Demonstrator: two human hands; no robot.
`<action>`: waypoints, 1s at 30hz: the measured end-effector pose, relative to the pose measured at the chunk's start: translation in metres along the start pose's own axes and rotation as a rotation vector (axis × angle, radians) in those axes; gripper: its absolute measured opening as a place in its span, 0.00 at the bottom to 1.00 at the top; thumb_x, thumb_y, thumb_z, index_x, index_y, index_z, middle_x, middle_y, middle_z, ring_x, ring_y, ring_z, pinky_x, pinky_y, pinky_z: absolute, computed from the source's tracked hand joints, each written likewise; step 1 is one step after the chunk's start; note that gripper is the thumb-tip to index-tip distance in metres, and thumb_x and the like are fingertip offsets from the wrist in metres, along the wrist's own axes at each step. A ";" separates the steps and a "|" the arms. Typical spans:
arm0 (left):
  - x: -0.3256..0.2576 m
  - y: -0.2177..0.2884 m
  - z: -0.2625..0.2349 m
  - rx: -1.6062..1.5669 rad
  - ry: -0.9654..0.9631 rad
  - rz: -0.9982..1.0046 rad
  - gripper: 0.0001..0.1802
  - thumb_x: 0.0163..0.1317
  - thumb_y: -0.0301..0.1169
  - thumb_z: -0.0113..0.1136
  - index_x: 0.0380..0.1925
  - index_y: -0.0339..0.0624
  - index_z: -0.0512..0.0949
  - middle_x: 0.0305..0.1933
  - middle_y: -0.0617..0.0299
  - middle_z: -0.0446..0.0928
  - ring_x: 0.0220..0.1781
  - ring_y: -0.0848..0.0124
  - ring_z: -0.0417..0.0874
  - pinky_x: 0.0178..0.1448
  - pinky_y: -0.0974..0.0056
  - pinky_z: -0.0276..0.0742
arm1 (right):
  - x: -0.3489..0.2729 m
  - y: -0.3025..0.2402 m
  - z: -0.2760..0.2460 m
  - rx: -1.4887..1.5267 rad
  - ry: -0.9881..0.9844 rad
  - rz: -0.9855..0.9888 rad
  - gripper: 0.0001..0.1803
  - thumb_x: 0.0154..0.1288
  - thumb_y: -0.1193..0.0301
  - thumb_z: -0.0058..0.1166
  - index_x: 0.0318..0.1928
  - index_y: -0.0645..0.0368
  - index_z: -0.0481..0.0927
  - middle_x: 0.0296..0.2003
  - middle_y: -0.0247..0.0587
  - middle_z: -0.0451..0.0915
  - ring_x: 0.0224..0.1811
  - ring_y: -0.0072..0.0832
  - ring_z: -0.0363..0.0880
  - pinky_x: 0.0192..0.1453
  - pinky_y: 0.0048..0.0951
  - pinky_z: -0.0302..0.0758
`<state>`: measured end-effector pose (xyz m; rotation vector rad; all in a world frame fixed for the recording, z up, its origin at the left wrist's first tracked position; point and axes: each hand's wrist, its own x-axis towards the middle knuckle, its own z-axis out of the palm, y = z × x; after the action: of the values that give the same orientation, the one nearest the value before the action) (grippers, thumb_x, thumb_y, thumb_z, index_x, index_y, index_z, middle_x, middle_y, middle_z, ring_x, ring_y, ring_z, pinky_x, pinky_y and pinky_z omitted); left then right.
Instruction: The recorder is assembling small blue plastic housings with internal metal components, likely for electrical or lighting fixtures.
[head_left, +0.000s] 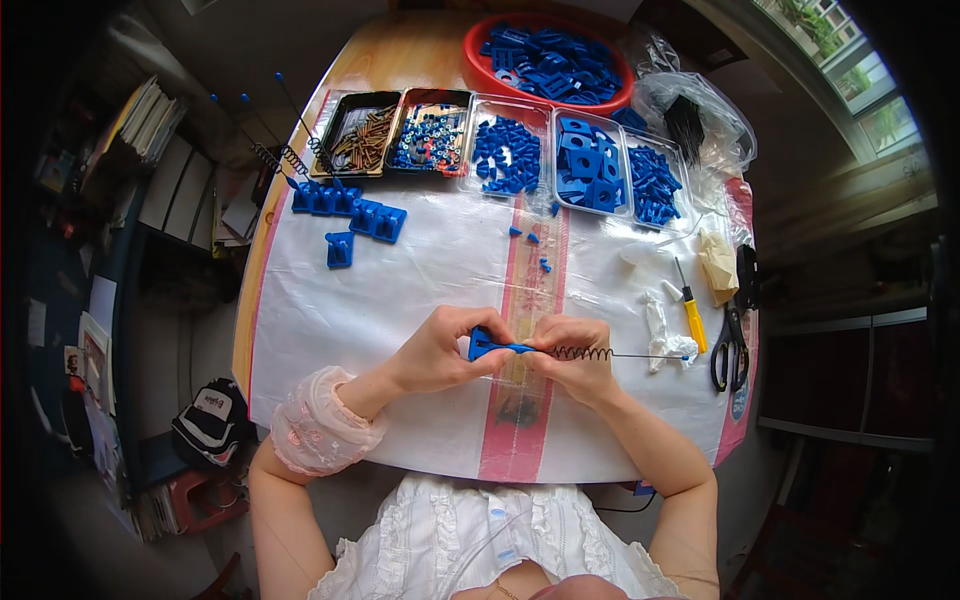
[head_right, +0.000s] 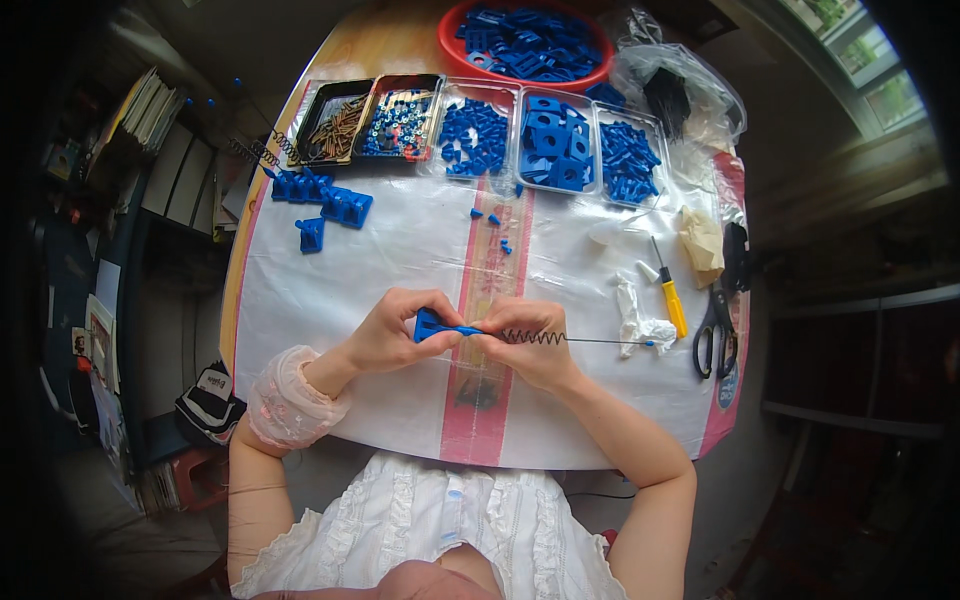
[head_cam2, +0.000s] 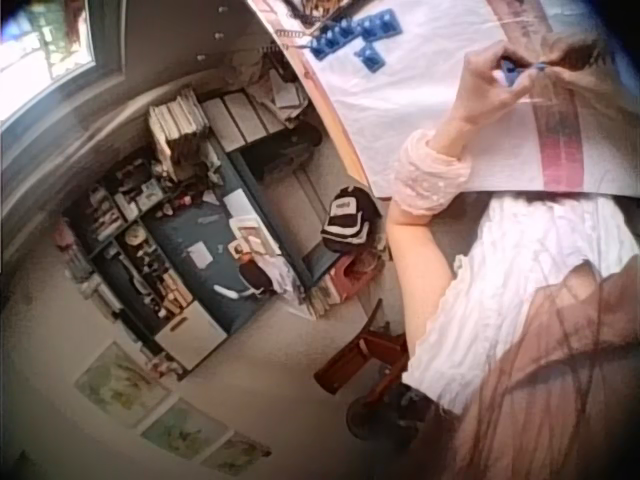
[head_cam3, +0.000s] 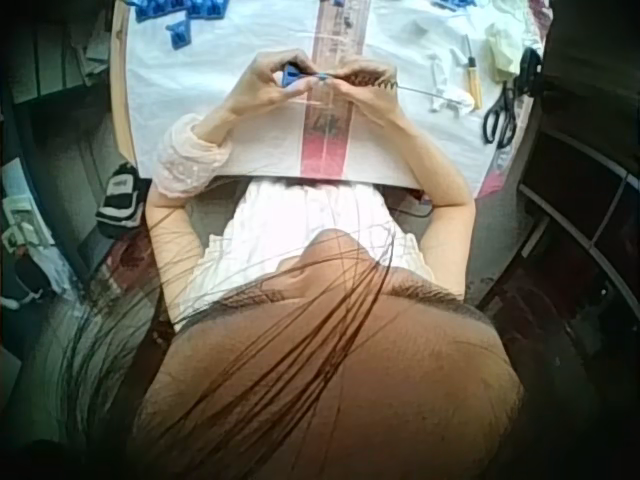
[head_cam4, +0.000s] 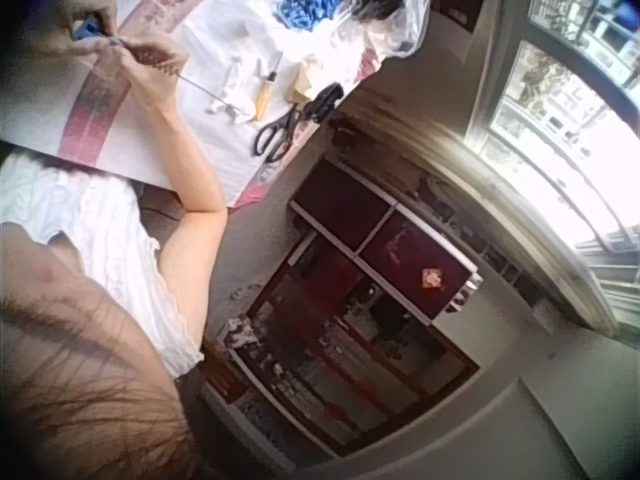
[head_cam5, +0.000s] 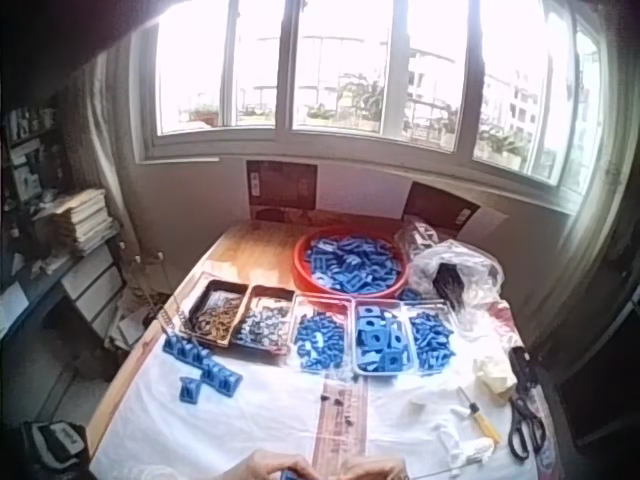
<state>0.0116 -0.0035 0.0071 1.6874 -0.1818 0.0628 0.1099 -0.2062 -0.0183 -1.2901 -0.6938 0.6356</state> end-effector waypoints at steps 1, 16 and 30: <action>0.000 0.000 0.000 0.026 0.009 0.022 0.05 0.58 0.24 0.67 0.34 0.37 0.82 0.28 0.66 0.79 0.28 0.82 0.75 0.33 0.74 0.70 | 0.000 -0.001 0.001 0.005 0.009 0.013 0.06 0.49 0.89 0.64 0.29 0.67 0.84 0.27 0.39 0.81 0.27 0.19 0.74 0.29 0.20 0.67; -0.002 -0.002 0.001 -0.243 -0.039 -0.219 0.07 0.63 0.26 0.66 0.37 0.35 0.80 0.34 0.67 0.79 0.36 0.82 0.75 0.41 0.74 0.73 | -0.002 0.001 0.001 0.034 0.017 0.070 0.04 0.55 0.86 0.63 0.30 0.66 0.83 0.29 0.34 0.80 0.29 0.13 0.75 0.29 0.17 0.68; 0.000 -0.001 0.000 -0.270 -0.047 -0.285 0.07 0.63 0.26 0.66 0.37 0.34 0.81 0.34 0.65 0.80 0.35 0.81 0.78 0.39 0.74 0.76 | -0.003 0.000 0.003 0.013 0.045 0.054 0.02 0.57 0.84 0.64 0.31 0.66 0.84 0.27 0.32 0.80 0.26 0.12 0.75 0.26 0.16 0.67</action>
<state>0.0112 -0.0038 0.0062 1.4310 0.0169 -0.2064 0.1055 -0.2061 -0.0182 -1.3109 -0.6184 0.6516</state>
